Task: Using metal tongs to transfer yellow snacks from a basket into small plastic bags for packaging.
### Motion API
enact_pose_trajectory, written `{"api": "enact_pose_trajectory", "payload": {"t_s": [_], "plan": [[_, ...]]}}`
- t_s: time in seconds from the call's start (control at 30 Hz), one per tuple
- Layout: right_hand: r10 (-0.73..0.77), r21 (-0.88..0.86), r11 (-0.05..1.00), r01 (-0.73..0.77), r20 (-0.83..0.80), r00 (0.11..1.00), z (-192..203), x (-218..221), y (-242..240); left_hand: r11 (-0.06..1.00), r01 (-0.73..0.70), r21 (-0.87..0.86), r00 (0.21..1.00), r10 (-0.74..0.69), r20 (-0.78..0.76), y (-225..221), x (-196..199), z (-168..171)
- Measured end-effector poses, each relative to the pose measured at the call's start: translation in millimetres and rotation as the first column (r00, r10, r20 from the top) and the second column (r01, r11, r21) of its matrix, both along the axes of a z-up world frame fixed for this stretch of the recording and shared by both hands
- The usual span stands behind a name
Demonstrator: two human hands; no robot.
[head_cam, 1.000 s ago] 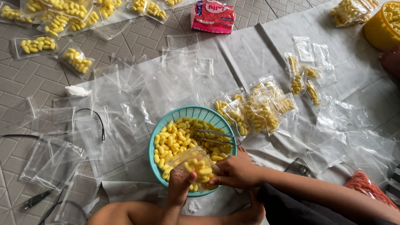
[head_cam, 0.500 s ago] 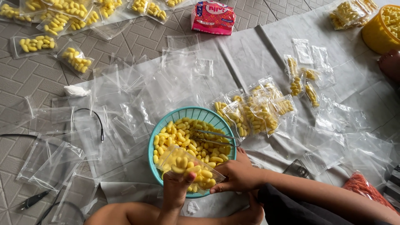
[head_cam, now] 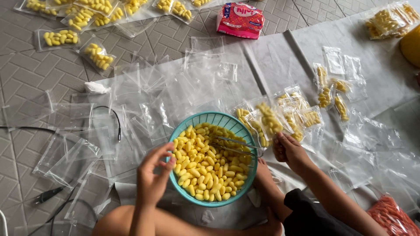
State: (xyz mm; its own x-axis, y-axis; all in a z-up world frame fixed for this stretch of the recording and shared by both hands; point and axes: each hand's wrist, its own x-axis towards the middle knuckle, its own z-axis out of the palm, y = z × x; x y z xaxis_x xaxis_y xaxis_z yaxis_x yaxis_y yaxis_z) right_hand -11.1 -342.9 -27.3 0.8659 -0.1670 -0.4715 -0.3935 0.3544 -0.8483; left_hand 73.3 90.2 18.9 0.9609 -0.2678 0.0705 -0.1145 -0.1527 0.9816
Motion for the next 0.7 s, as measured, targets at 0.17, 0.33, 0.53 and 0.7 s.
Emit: {"api": "enact_pose_trajectory", "payload": {"t_s": [0.17, 0.33, 0.53, 0.7], "plan": [[-0.026, -0.131, 0.991, -0.028, -0.388, 0.921, -58, -33, -60, 0.939, -0.248, 0.239, 0.968, 0.236, 0.081, 34, 55, -46], [-0.068, -0.206, 0.978, -0.014, -0.387, 0.92, -71, -38, -50, 0.782, -0.436, 0.444, 0.866, 0.232, 0.442, 44, 73, -115], [-0.239, -0.331, 0.924, 0.191, -0.112, 0.965, -60, -44, 19, 0.747, -0.29, 0.598, 0.956, 0.254, 0.145, 29, 71, -125], [0.172, -0.764, 0.624, -0.163, -0.069, 0.983, -93, -66, 21, 0.673, -0.18, 0.718, 0.974, 0.225, 0.032, 28, 68, -134]]}}
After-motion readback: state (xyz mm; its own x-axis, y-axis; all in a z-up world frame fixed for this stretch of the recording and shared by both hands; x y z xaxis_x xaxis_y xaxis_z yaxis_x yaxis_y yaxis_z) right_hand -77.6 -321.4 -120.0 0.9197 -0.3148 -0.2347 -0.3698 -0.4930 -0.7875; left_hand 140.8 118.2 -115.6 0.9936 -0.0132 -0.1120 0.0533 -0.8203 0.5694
